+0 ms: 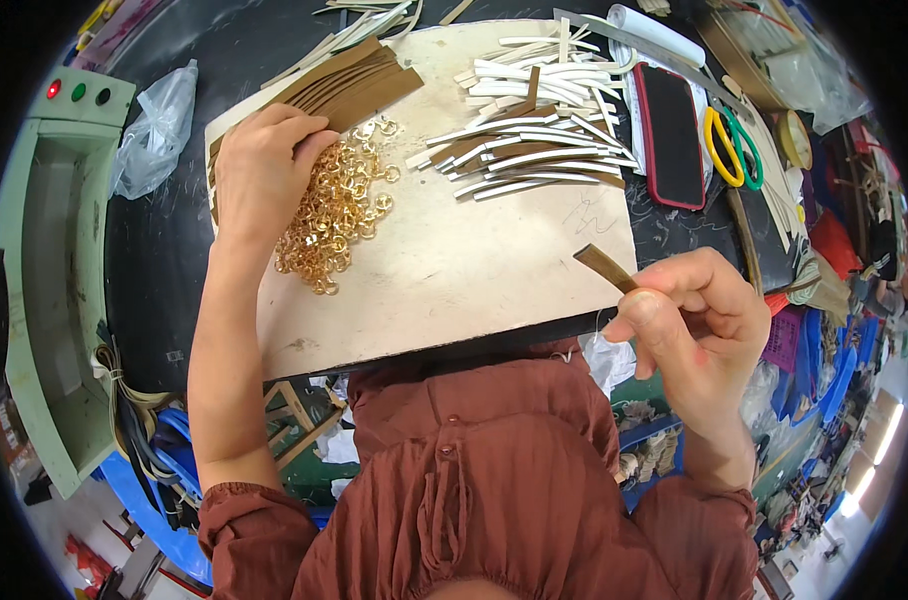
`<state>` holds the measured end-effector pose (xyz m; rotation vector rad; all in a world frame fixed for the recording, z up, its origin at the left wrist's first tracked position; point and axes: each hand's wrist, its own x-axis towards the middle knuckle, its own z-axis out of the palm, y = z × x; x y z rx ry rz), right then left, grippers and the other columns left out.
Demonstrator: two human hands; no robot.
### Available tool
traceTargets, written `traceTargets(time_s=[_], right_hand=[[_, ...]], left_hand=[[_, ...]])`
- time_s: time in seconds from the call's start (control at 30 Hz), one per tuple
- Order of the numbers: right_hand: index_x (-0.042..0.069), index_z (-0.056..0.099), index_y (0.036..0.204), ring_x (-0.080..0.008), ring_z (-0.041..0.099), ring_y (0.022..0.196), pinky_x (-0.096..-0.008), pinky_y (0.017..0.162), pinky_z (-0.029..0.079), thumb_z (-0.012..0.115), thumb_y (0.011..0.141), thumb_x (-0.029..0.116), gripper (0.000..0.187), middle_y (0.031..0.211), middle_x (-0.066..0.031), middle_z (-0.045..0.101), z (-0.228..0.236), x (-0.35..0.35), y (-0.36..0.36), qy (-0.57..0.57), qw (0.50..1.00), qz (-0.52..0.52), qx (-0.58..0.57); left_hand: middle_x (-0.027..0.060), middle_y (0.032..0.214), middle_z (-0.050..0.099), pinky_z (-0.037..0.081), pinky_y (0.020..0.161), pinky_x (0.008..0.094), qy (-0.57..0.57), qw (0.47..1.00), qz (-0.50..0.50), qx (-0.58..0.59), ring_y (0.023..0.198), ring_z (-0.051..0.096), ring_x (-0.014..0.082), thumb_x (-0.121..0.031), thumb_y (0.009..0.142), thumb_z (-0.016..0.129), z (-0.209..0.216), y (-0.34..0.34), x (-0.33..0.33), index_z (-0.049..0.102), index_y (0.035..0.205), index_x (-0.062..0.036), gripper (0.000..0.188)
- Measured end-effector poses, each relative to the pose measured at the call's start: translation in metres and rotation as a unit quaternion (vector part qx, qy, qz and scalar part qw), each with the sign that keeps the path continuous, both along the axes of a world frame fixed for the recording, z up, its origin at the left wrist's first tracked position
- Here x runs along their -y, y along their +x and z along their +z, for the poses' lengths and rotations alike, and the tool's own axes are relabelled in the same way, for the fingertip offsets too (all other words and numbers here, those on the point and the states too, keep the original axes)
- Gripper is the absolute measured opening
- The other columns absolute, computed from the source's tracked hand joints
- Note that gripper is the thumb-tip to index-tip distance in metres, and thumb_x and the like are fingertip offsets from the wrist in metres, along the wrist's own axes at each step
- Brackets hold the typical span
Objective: The person attaches metal chain buckles to small leather strips and fastens them onto longer leather straps by hand.
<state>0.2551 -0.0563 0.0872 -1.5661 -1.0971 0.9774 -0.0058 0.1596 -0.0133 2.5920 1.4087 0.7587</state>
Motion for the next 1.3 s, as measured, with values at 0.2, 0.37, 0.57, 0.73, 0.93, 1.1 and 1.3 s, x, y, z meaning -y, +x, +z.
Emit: traceTargets(time_s=[0.2, 0.37, 0.57, 0.73, 0.93, 1.1, 1.3], right_hand=[[-0.001, 0.060, 0.090, -0.0067, 0.060, 0.057, -0.0179, 0.048, 0.045, 0.065, 0.089, 0.003, 0.007, 0.075, -0.0080, 0.066, 0.002, 0.004, 0.003, 0.002, 1.000, 0.013, 0.016], [-0.002, 0.061, 0.092, -0.0081, 0.062, 0.061, -0.0196, 0.053, 0.050, 0.068, 0.087, 0.003, 0.010, 0.079, -0.0080, 0.066, -0.006, 0.006, 0.002, 0.019, 0.999, 0.041, -0.021], [-0.004, 0.063, 0.092, -0.0104, 0.064, 0.068, -0.0219, 0.061, 0.051, 0.068, 0.087, 0.003, 0.010, 0.081, -0.0077, 0.066, -0.012, 0.002, 0.004, -0.036, 0.995, 0.030, -0.084], [-0.003, 0.064, 0.089, -0.0110, 0.065, 0.069, -0.0214, 0.061, 0.051, 0.067, 0.087, 0.007, 0.011, 0.079, -0.0079, 0.065, -0.012, 0.009, 0.027, -0.051, 0.985, 0.089, -0.137], [-0.001, 0.064, 0.093, -0.0029, 0.054, 0.071, -0.0206, 0.064, 0.045, 0.064, 0.092, 0.014, 0.016, 0.085, -0.0049, 0.067, -0.024, -0.005, 0.021, -0.215, 0.961, 0.098, -0.141], [-0.002, 0.063, 0.093, -0.0028, 0.053, 0.079, -0.0194, 0.072, 0.044, 0.061, 0.094, 0.011, 0.013, 0.087, 0.0005, 0.065, -0.060, -0.019, -0.011, -0.215, 0.964, 0.123, -0.101], [0.000, 0.064, 0.096, 0.0014, 0.047, 0.063, -0.0148, 0.052, 0.033, 0.062, 0.094, 0.012, 0.012, 0.082, 0.0019, 0.063, -0.069, -0.023, -0.016, -0.184, 0.976, 0.116, 0.010]], left_hand=[[0.0069, 0.088, 0.068, 0.051, 0.073, 0.0355, 0.086, 0.991, -0.097, -0.037, 0.078, 0.063, 0.0255, -0.014, 0.078, 0.073, 0.000, -0.004, -0.007, 0.072, 0.089, -0.0021, 0.016], [0.0079, 0.085, 0.068, 0.050, 0.071, 0.0307, -0.166, 0.984, 0.007, 0.063, 0.073, 0.061, 0.0195, -0.008, 0.080, 0.071, 0.003, -0.002, -0.006, 0.071, 0.095, -0.0009, 0.017], [0.0106, 0.079, 0.067, 0.050, 0.066, 0.0313, -0.003, 0.978, -0.062, 0.200, 0.070, 0.064, 0.0259, -0.004, 0.081, 0.070, 0.020, -0.002, 0.007, 0.068, 0.092, -0.0018, 0.012], [0.0064, 0.080, 0.068, 0.047, 0.064, 0.0229, -0.219, 0.934, -0.179, 0.217, 0.069, 0.060, 0.0096, 0.002, 0.085, 0.067, 0.070, 0.029, 0.078, 0.069, 0.093, 0.0001, 0.009], [0.0115, 0.105, 0.061, 0.047, 0.065, 0.0380, -0.165, 0.968, -0.089, 0.169, 0.078, 0.059, 0.0284, -0.003, 0.076, 0.068, -0.012, 0.047, 0.147, 0.066, 0.085, -0.0064, 0.010], [0.0048, 0.104, 0.062, 0.042, 0.079, 0.0416, 0.003, 0.997, -0.065, 0.047, 0.092, 0.056, 0.0250, -0.020, 0.078, 0.072, -0.023, 0.034, 0.176, 0.069, 0.096, -0.0077, 0.023], [0.0051, 0.113, 0.063, 0.043, 0.082, 0.0383, 0.017, 0.999, 0.003, -0.048, 0.098, 0.055, 0.0258, -0.039, 0.088, 0.066, -0.023, -0.031, 0.205, 0.071, 0.108, -0.0086, 0.036]])
